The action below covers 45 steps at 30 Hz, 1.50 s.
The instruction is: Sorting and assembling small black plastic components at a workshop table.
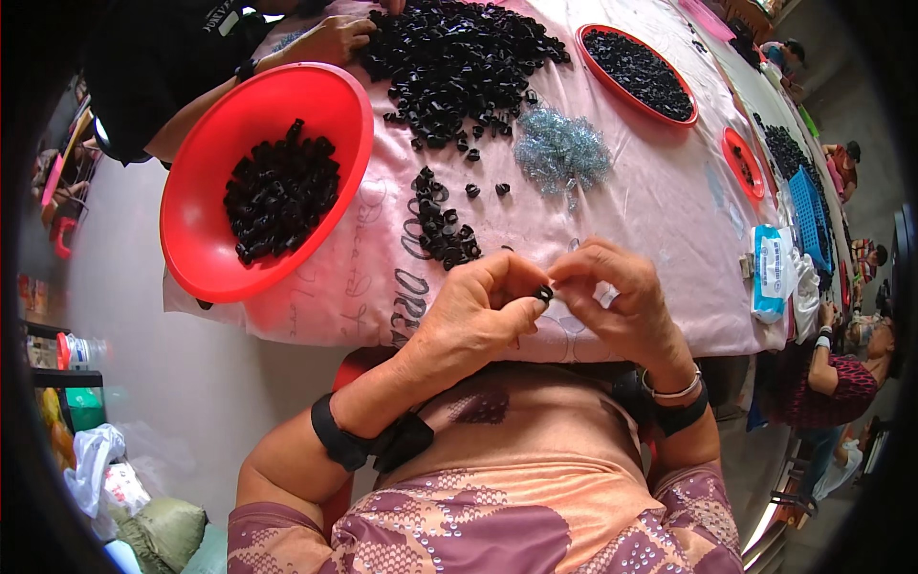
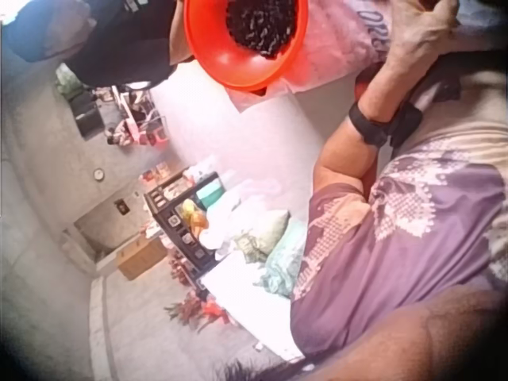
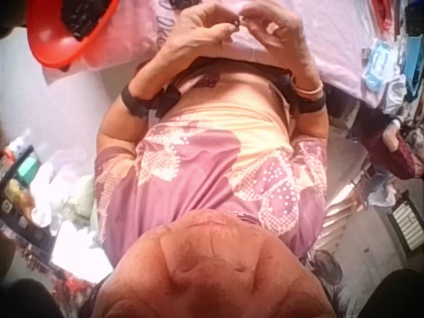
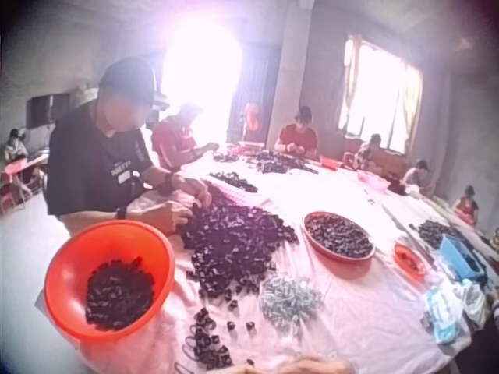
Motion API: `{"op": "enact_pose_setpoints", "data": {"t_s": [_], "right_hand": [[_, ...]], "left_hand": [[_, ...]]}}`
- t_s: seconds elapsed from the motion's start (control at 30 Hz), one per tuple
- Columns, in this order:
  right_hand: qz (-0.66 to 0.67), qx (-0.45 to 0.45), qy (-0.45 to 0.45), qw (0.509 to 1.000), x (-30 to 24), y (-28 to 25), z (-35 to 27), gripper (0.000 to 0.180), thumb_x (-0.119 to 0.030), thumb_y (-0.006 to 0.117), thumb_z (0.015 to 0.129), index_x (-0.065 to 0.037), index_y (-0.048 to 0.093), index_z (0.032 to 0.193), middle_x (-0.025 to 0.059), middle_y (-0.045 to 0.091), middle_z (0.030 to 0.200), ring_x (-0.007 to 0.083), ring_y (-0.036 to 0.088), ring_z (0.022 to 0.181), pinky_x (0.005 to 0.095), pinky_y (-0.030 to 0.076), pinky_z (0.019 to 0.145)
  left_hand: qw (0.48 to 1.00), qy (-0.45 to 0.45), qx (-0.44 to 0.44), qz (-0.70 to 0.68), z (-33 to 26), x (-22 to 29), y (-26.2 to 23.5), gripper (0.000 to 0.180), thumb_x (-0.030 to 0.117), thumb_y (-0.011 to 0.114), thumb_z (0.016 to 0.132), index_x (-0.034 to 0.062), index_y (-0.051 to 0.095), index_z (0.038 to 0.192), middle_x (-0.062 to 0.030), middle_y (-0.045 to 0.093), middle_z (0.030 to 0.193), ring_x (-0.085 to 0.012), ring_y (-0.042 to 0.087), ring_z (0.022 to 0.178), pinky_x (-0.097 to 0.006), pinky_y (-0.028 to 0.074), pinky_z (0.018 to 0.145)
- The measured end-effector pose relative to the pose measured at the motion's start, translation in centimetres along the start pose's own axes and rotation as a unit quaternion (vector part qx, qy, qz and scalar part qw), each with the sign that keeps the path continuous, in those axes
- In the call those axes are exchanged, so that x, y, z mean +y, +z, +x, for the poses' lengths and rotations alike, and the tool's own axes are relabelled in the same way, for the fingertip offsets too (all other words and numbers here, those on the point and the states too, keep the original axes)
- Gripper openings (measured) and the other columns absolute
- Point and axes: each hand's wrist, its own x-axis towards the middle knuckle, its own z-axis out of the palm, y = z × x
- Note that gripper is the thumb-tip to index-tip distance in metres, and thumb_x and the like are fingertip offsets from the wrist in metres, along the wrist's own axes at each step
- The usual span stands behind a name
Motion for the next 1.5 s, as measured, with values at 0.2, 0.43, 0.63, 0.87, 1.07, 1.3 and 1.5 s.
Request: {"op": "enact_pose_setpoints", "data": {"t_s": [0.2, 0.43, 0.63, 0.87, 1.07, 1.3, 1.5], "right_hand": [[0.059, 0.048, 0.156, 0.985, 2.9, -0.9, -0.7, 0.009, 0.002, 0.064, 0.085, 0.000, 0.067, 0.093, 0.0044, 0.062, 0.080, 0.0086, 0.055, 0.067, 0.0241, 0.046, 0.060], [-0.016, 0.016, 0.162, 0.987, 2.6, -0.1, -0.1, 0.008, -0.005, 0.065, 0.086, 0.000, 0.066, 0.091, 0.0079, 0.061, 0.075, 0.0137, 0.057, 0.064, 0.0274, 0.045, 0.059], [-0.008, 0.005, 0.118, 0.993, 1.2, 1.4, 2.2, 0.011, -0.009, 0.061, 0.091, 0.000, 0.065, 0.095, 0.0113, 0.064, 0.076, 0.0151, 0.063, 0.067, 0.0293, 0.048, 0.060], [0.158, -0.007, 0.136, 0.978, 1.1, 1.5, 4.4, 0.027, -0.008, 0.049, 0.097, 0.000, 0.056, 0.122, 0.0109, 0.070, 0.101, 0.0175, 0.067, 0.081, 0.0295, 0.054, 0.070], [0.176, -0.021, 0.151, 0.973, 3.2, 1.7, 6.6, 0.031, -0.003, 0.046, 0.096, 0.002, 0.052, 0.127, 0.0134, 0.063, 0.118, 0.0159, 0.064, 0.096, 0.0287, 0.054, 0.077], [0.203, 0.111, 0.210, 0.950, 3.1, -0.7, 4.3, 0.022, -0.004, 0.046, 0.097, 0.000, 0.061, 0.114, 0.0073, 0.067, 0.104, 0.0117, 0.063, 0.086, 0.0247, 0.053, 0.074], [0.238, 0.152, 0.261, 0.923, 4.2, -2.0, 0.7, 0.022, -0.004, 0.046, 0.098, 0.002, 0.061, 0.113, 0.0078, 0.066, 0.104, 0.0113, 0.063, 0.085, 0.0229, 0.053, 0.074]], "left_hand": [[0.965, 0.067, -0.027, 0.252, -0.1, -0.9, 0.8, 0.017, -0.001, 0.059, 0.085, 0.0002, 0.059, 0.102, 0.0003, 0.058, 0.083, -0.0068, 0.055, 0.074, -0.024, 0.046, 0.068], [0.892, 0.200, -0.079, 0.397, 0.0, -1.3, 0.6, 0.017, -0.004, 0.058, 0.078, 0.0026, 0.057, 0.094, -0.0130, 0.056, 0.088, -0.0305, 0.059, 0.086, -0.038, 0.048, 0.075], [0.888, 0.191, -0.093, 0.408, -0.2, -1.4, 0.5, 0.019, -0.004, 0.059, 0.077, 0.0033, 0.057, 0.094, -0.0130, 0.056, 0.090, -0.0337, 0.059, 0.089, -0.041, 0.048, 0.075], [0.890, 0.179, -0.105, 0.406, 0.0, -1.1, 0.8, 0.020, -0.004, 0.061, 0.076, 0.0039, 0.057, 0.094, -0.0134, 0.056, 0.091, -0.0344, 0.059, 0.088, -0.041, 0.048, 0.075], [0.881, 0.205, -0.102, 0.415, 0.1, -1.3, 0.7, 0.017, -0.004, 0.060, 0.077, 0.0035, 0.057, 0.093, -0.0138, 0.056, 0.091, -0.0343, 0.059, 0.087, -0.041, 0.048, 0.075], [0.889, 0.187, -0.099, 0.405, -0.3, -1.1, 0.6, 0.016, -0.003, 0.059, 0.079, 0.0035, 0.057, 0.093, -0.0141, 0.056, 0.091, -0.0346, 0.059, 0.086, -0.041, 0.047, 0.075], [0.884, 0.184, -0.109, 0.415, -0.1, -1.1, 0.6, 0.015, -0.002, 0.059, 0.079, 0.0033, 0.057, 0.093, -0.0139, 0.056, 0.089, -0.0337, 0.059, 0.085, -0.041, 0.048, 0.074]]}}
